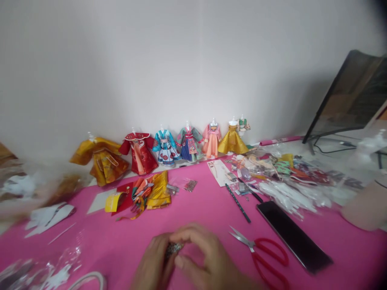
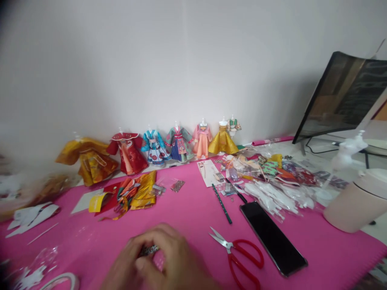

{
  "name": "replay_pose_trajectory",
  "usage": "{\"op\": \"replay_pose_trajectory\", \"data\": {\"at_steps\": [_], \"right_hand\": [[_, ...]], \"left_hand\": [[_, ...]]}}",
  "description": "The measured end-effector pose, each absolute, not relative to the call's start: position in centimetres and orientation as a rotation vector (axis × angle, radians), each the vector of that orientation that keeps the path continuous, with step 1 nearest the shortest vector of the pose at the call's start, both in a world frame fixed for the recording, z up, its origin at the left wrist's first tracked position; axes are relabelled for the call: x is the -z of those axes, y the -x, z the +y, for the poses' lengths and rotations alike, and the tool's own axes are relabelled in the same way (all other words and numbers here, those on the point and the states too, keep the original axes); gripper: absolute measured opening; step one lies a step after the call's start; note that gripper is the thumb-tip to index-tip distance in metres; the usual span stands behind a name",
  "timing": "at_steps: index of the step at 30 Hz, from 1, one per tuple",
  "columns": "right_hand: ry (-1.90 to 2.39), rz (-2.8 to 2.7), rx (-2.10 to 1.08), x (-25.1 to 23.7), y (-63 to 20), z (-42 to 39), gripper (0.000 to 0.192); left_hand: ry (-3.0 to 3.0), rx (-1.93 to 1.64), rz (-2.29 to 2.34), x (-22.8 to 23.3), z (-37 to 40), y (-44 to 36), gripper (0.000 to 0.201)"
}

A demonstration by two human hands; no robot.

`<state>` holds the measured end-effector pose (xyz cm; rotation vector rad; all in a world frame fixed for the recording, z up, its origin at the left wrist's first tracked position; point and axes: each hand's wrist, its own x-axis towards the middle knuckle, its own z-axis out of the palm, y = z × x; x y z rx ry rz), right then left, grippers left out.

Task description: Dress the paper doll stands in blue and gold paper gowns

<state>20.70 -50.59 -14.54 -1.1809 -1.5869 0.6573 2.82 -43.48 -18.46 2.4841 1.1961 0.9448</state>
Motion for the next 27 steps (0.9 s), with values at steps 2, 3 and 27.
{"op": "replay_pose_trajectory", "data": {"at_steps": [2, 3, 27], "right_hand": [[1.267, -1.711, -0.572, 15.3, -21.7, -48.1, 0.045], [1.335, -1.771, -0.499, 16.1, -22.2, -47.4, 0.054], [1.281, -1.807, -0.384, 20.3, -22.6, -47.6, 0.07]], "left_hand": [[-2.492, -0.883, 1.059, 19.9, -42.5, -3.1, 0.023], [-2.486, -0.835, 1.024, 20.7, -42.0, -3.2, 0.023], [-2.378, -0.707, 0.88, 19.9, -42.8, -3.8, 0.038]]}}
